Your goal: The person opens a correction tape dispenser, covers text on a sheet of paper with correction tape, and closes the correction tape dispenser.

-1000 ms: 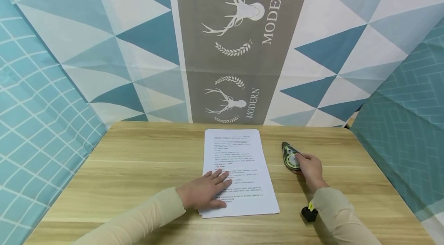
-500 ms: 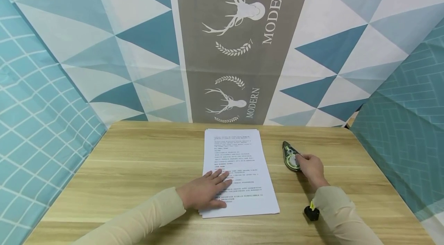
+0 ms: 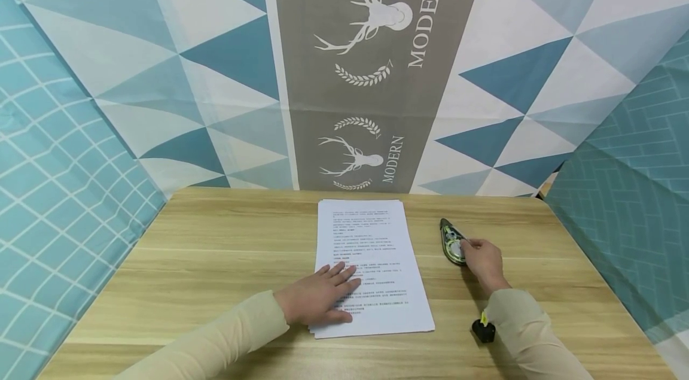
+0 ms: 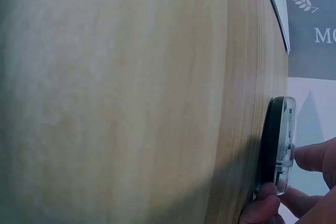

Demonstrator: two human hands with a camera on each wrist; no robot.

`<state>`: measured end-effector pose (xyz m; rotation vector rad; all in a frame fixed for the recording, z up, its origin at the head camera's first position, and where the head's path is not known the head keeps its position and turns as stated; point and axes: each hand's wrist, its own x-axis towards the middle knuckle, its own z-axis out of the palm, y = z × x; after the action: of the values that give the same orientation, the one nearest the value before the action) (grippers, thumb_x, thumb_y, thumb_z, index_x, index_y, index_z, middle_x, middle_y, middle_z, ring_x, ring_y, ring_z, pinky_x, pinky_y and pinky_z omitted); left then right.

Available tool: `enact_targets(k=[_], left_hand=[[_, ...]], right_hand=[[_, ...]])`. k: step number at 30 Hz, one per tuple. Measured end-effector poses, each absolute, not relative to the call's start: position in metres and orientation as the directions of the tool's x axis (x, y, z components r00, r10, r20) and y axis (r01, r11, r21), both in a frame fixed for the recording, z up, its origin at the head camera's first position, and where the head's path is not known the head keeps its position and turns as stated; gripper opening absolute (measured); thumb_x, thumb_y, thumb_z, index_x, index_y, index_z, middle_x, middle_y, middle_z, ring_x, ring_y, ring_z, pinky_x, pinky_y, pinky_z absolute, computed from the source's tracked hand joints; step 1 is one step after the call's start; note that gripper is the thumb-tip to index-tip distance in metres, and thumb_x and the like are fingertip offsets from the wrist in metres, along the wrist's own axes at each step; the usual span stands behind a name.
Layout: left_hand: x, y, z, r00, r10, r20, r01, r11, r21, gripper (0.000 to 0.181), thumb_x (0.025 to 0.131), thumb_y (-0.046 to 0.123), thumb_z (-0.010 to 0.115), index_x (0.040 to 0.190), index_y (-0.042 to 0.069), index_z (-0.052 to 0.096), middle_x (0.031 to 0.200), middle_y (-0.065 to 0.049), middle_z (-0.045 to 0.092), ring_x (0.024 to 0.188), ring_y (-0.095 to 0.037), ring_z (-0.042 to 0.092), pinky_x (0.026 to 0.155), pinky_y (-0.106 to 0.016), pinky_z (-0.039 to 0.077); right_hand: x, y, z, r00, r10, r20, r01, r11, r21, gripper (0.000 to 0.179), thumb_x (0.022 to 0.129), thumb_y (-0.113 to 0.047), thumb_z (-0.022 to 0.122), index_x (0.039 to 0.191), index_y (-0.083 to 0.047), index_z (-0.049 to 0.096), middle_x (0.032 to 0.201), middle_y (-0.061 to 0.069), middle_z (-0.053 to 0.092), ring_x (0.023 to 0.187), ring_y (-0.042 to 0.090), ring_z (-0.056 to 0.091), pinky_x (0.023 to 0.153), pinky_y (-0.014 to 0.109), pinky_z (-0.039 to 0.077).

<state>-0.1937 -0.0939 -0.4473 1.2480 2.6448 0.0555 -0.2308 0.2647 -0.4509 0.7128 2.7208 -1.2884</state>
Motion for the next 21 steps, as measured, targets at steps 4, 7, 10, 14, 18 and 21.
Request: enact_targets(k=[4, 7, 10, 14, 18, 21], left_hand=[[-0.1945, -0.0942, -0.4486, -0.617, 0.768, -0.173, 0.760, 0.638, 0.121, 0.069, 0.092, 0.059, 0.041, 0.146, 0.016, 0.033, 0.154, -0.007, 0.028, 0.142, -0.029, 0.026, 0.114, -0.045, 0.028], [-0.1947, -0.0942, -0.4492, -0.617, 0.768, -0.169, 0.761, 0.638, 0.117, 0.069, 0.092, 0.059, 0.041, 0.146, 0.016, 0.034, 0.154, -0.007, 0.029, 0.142, -0.029, 0.026, 0.114, -0.045, 0.028], [-0.1942, -0.0941, -0.4489, -0.619, 0.767, -0.170, 0.761, 0.639, 0.115, 0.070, 0.091, 0.059, 0.042, 0.146, 0.017, 0.034, 0.154, -0.007, 0.029, 0.142, -0.029, 0.027, 0.113, -0.046, 0.029], [-0.1930, -0.0938, -0.4475, -0.621, 0.764, -0.174, 0.758, 0.642, 0.115, 0.069, 0.091, 0.059, 0.042, 0.146, 0.017, 0.034, 0.154, -0.007, 0.029, 0.142, -0.029, 0.027, 0.113, -0.046, 0.029], [-0.1928, -0.0933, -0.4464, -0.618, 0.768, -0.170, 0.763, 0.637, 0.107, 0.069, 0.091, 0.058, 0.043, 0.145, 0.016, 0.035, 0.153, -0.008, 0.030, 0.141, -0.030, 0.028, 0.113, -0.045, 0.030], [-0.1934, -0.0926, -0.4459, -0.615, 0.772, -0.163, 0.768, 0.633, 0.102, 0.068, 0.092, 0.057, 0.043, 0.145, 0.016, 0.035, 0.153, -0.008, 0.031, 0.141, -0.030, 0.028, 0.113, -0.045, 0.030]], right_hand=[[-0.2308, 0.2646, -0.4504, -0.899, 0.382, -0.215, 0.409, 0.554, -0.725, 0.053, 0.098, -0.033, 0.041, 0.132, 0.008, 0.043, 0.127, 0.031, 0.045, 0.108, 0.035, 0.048, 0.081, 0.040, 0.045], [-0.2306, 0.2647, -0.4503, -0.899, 0.385, -0.212, 0.408, 0.555, -0.725, 0.053, 0.098, -0.033, 0.041, 0.132, 0.007, 0.042, 0.127, 0.031, 0.044, 0.108, 0.036, 0.048, 0.081, 0.041, 0.045], [-0.2303, 0.2652, -0.4504, -0.896, 0.387, -0.216, 0.413, 0.552, -0.725, 0.053, 0.098, -0.033, 0.041, 0.133, 0.007, 0.040, 0.128, 0.032, 0.042, 0.108, 0.036, 0.046, 0.083, 0.042, 0.044], [-0.2295, 0.2657, -0.4502, -0.894, 0.389, -0.224, 0.418, 0.540, -0.731, 0.055, 0.098, -0.035, 0.041, 0.135, 0.006, 0.038, 0.128, 0.031, 0.041, 0.107, 0.035, 0.045, 0.081, 0.041, 0.044], [-0.2277, 0.2661, -0.4497, -0.891, 0.389, -0.234, 0.420, 0.509, -0.752, 0.059, 0.097, -0.036, 0.038, 0.136, 0.007, 0.035, 0.127, 0.030, 0.041, 0.107, 0.034, 0.045, 0.080, 0.037, 0.044], [-0.2269, 0.2668, -0.4498, -0.884, 0.404, -0.234, 0.422, 0.478, -0.770, 0.060, 0.095, -0.036, 0.038, 0.136, 0.008, 0.034, 0.128, 0.030, 0.041, 0.110, 0.035, 0.044, 0.083, 0.040, 0.043]])
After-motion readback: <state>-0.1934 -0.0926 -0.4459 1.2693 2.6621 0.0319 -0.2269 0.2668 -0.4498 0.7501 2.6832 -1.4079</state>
